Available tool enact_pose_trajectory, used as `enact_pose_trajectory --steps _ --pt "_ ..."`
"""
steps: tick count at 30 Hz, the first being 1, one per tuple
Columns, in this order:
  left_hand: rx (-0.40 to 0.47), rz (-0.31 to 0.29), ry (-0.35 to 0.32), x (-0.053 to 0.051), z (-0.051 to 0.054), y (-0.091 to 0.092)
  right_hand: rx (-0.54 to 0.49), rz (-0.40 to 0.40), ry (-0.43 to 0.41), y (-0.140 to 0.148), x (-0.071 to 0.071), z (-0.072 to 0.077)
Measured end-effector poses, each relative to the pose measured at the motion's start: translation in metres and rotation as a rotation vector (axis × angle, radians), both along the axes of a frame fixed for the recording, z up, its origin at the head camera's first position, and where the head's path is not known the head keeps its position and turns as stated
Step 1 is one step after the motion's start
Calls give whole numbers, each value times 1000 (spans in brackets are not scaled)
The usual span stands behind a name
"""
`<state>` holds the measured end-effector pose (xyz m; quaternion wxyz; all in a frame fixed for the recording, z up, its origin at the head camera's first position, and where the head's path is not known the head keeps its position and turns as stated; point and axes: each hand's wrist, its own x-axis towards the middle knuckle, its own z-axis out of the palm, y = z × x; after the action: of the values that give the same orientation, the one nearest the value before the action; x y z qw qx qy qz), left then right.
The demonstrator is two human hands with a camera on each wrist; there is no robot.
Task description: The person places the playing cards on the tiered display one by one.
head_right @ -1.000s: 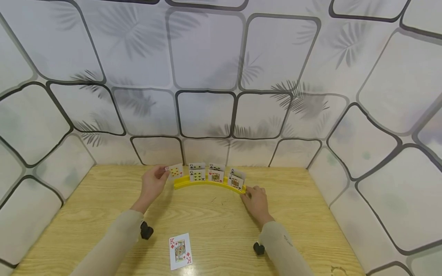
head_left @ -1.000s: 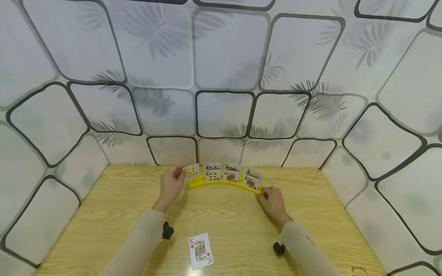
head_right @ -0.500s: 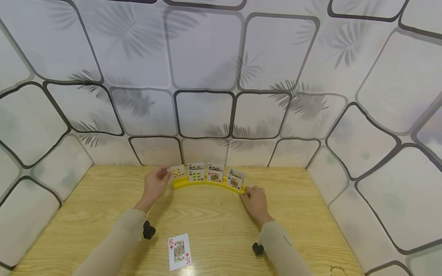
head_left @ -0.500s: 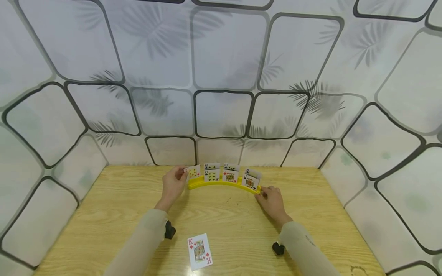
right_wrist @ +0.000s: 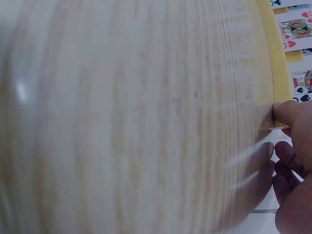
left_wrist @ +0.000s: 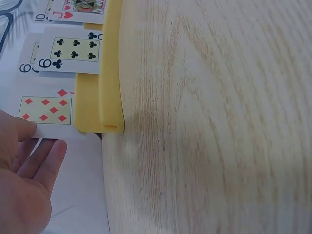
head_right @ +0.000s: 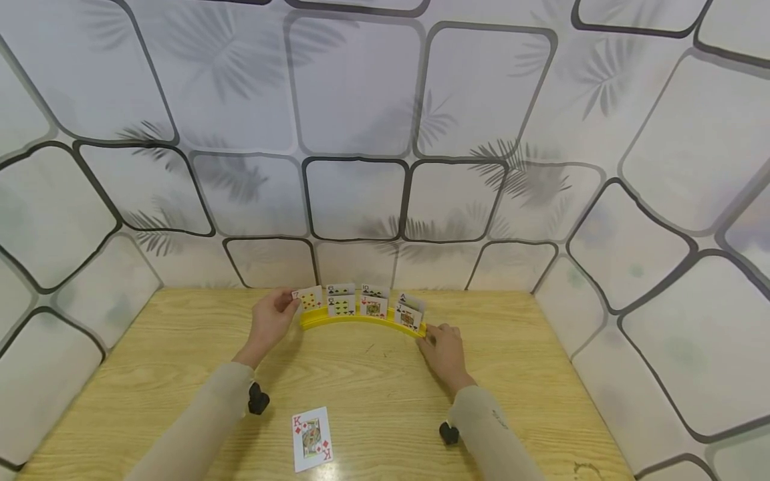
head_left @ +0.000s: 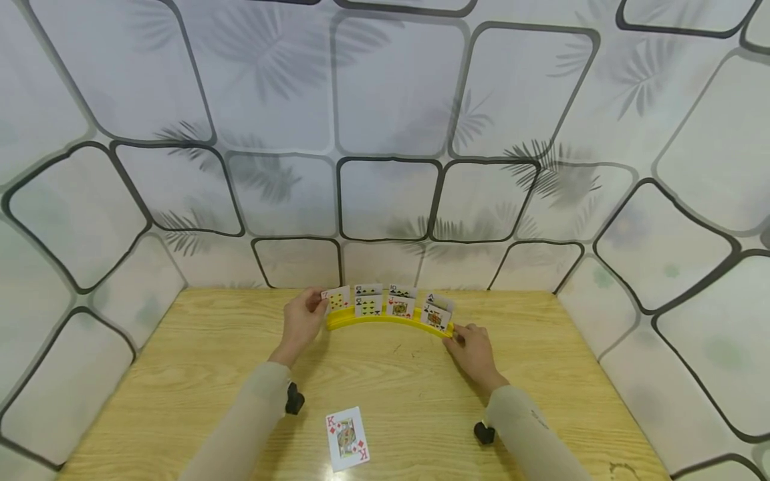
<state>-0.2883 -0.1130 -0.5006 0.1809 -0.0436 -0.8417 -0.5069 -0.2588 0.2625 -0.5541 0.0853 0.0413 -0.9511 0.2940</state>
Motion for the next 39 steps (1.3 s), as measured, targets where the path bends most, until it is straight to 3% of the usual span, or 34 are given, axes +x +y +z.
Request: enact_pose_trajectory --steps 7,13,21,30,39 --pt "-6 -13 -27 5 0 -7 -1 -5 10 0 0 1" --pt "-47 -11 -42 18 -3 -16 1 -8 -4 -1 -1 2" --pt "-85 -12 6 36 -5 -24 2 -18 -27 -1 -2 3" --pt "-138 -59 46 61 -8 -23 3 -21 -20 -1 -1 0" --pt "-252 -89 32 92 -15 -21 -6 -14 -28 -2 1 4"
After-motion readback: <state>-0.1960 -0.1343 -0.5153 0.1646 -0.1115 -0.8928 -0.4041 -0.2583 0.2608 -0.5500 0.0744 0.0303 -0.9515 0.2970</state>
